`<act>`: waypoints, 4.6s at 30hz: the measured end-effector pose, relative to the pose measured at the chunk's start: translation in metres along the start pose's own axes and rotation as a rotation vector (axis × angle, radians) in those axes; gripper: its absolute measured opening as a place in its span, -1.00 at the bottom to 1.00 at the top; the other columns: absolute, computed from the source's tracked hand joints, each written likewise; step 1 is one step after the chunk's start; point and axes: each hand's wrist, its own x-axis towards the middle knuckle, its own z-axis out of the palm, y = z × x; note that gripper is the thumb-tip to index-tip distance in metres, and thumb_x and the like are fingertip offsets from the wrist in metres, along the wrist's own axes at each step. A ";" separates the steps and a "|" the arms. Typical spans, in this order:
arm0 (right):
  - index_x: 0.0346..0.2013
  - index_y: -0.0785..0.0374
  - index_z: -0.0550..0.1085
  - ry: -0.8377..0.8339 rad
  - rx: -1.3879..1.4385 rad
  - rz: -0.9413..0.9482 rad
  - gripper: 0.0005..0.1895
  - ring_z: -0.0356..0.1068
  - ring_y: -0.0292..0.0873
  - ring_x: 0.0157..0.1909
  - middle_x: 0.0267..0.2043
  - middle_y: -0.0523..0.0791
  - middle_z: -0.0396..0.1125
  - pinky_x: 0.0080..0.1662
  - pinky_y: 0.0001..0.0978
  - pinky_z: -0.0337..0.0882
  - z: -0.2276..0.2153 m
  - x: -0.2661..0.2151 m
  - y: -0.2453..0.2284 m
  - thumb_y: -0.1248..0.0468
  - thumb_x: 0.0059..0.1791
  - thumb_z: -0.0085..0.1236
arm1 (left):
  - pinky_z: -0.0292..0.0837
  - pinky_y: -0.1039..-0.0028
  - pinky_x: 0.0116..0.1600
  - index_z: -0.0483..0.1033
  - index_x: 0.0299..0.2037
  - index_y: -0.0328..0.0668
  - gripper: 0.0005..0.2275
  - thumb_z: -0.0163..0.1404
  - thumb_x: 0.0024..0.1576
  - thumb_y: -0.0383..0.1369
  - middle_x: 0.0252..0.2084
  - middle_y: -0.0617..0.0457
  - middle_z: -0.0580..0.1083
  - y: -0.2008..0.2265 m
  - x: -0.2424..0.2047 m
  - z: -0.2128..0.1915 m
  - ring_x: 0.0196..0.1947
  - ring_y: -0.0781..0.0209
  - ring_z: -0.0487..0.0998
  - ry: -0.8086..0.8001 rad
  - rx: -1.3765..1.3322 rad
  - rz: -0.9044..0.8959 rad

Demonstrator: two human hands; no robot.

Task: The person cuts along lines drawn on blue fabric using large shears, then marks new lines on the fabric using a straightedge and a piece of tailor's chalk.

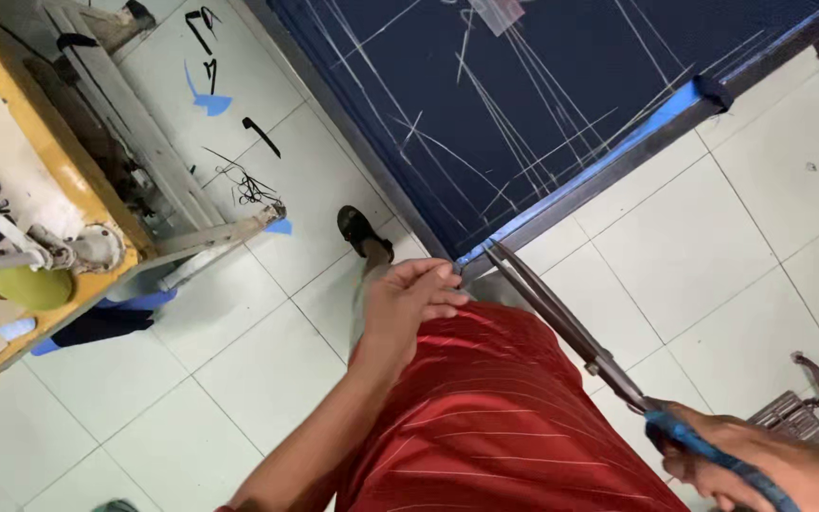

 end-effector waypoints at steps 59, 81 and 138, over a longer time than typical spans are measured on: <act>-0.33 0.36 0.66 0.210 0.482 0.138 -0.82 0.27 -0.17 -0.32 -0.13 -0.06 0.36 -0.28 -0.37 0.34 -0.024 0.080 -0.146 0.54 -0.03 0.10 | 0.63 0.56 -0.36 0.64 -0.24 -0.33 -0.80 0.17 0.17 -0.30 -0.31 -0.16 0.67 0.032 0.032 -0.009 -0.37 0.14 0.72 -0.211 0.210 -0.167; -0.12 0.23 0.54 0.305 0.456 0.255 -0.86 0.30 -0.06 -0.64 -0.58 0.07 0.33 -0.52 -0.30 0.29 -0.043 0.083 -0.232 0.38 0.05 0.08 | 0.60 0.61 -0.35 0.57 -0.39 -0.19 -0.80 0.16 0.21 -0.27 -0.31 -0.07 0.67 0.030 0.049 -0.045 -0.36 0.25 0.72 -0.368 0.385 -0.133; 0.39 -0.09 0.33 0.246 0.302 0.111 -0.38 0.32 -0.22 -0.50 -0.65 -0.11 0.30 -0.26 -0.38 0.38 -0.135 0.138 -0.386 0.08 0.00 0.05 | 0.37 0.37 -0.31 0.67 -0.11 -0.10 -0.89 0.10 0.22 -0.38 -0.10 0.13 0.42 0.259 0.229 -0.128 -0.37 0.23 0.43 -0.193 0.893 1.165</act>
